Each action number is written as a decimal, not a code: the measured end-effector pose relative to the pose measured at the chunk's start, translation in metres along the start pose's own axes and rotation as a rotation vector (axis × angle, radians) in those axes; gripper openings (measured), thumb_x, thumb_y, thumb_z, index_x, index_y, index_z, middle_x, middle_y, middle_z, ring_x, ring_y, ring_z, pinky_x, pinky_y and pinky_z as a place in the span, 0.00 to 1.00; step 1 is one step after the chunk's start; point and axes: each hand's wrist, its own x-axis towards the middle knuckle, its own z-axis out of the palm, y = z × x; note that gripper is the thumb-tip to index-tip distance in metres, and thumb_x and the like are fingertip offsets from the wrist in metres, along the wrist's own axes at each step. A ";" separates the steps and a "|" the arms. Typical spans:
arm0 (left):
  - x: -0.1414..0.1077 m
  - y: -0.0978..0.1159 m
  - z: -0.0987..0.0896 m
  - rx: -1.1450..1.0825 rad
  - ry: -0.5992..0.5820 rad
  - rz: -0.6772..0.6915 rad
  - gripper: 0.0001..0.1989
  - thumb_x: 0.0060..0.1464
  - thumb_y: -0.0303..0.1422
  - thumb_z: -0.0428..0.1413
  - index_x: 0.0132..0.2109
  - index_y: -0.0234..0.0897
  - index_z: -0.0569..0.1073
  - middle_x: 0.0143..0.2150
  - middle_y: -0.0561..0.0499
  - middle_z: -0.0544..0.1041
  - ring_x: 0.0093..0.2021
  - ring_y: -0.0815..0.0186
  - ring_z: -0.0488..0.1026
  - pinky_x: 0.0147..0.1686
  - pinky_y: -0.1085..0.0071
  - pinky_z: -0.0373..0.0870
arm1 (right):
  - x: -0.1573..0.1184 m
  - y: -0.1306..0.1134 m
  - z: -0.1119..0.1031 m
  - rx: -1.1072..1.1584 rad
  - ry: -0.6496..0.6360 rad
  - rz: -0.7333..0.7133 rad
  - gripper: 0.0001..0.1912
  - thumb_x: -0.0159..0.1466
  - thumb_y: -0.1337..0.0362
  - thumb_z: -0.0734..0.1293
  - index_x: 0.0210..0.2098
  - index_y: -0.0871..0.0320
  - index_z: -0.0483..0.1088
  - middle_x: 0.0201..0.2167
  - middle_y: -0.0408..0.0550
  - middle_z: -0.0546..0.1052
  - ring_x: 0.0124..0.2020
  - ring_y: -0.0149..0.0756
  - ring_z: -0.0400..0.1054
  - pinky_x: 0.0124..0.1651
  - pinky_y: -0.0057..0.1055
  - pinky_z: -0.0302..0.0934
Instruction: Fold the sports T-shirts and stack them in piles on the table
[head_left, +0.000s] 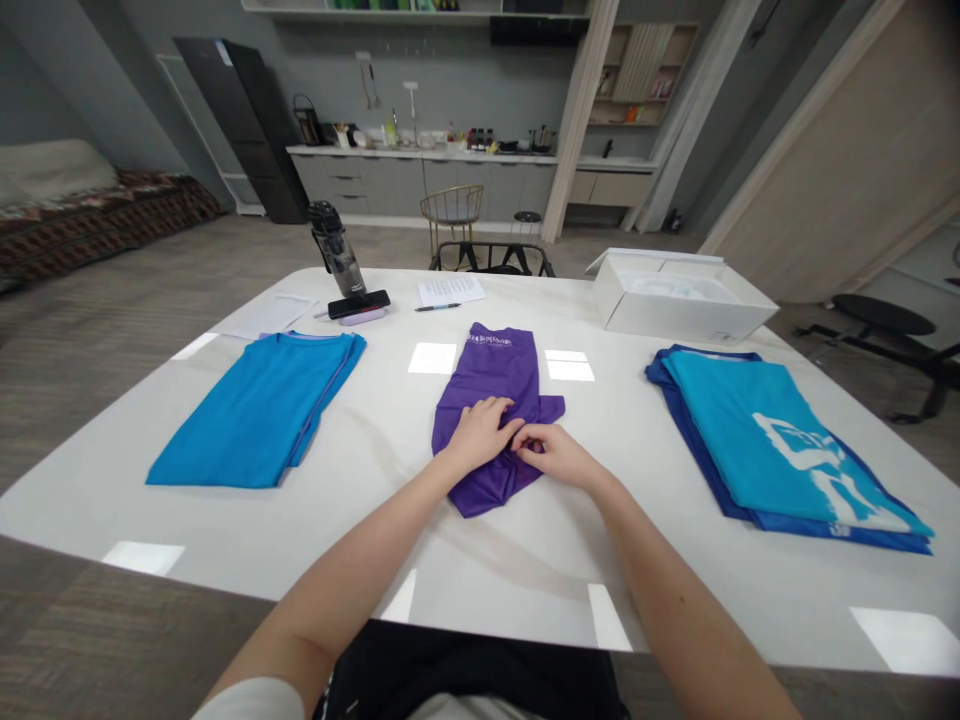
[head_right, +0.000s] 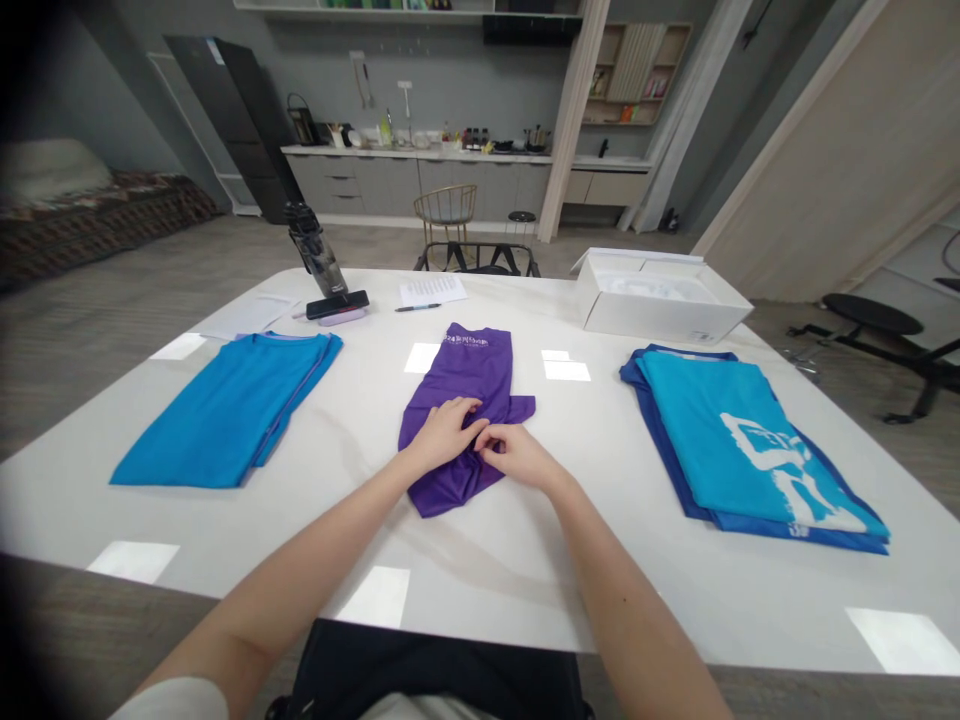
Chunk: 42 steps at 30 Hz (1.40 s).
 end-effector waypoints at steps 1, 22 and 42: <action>0.005 0.004 0.000 0.067 0.005 0.005 0.19 0.68 0.44 0.54 0.59 0.41 0.72 0.57 0.45 0.77 0.57 0.52 0.73 0.58 0.53 0.67 | 0.000 0.004 -0.004 0.022 0.036 0.034 0.06 0.60 0.66 0.66 0.35 0.58 0.76 0.28 0.43 0.77 0.27 0.32 0.67 0.34 0.29 0.61; 0.073 0.007 0.018 0.132 -0.069 0.036 0.10 0.67 0.32 0.50 0.45 0.40 0.76 0.47 0.43 0.79 0.47 0.56 0.77 0.46 0.61 0.72 | 0.052 0.046 -0.107 -0.095 0.037 0.682 0.22 0.62 0.46 0.73 0.31 0.55 0.64 0.18 0.40 0.69 0.18 0.31 0.65 0.22 0.26 0.54; 0.087 -0.018 0.007 -0.726 0.046 0.011 0.05 0.64 0.35 0.54 0.39 0.40 0.71 0.37 0.54 0.75 0.40 0.65 0.73 0.45 0.70 0.67 | 0.107 0.043 -0.081 -0.501 0.025 0.324 0.10 0.58 0.69 0.70 0.40 0.57 0.76 0.33 0.50 0.81 0.35 0.42 0.75 0.37 0.30 0.62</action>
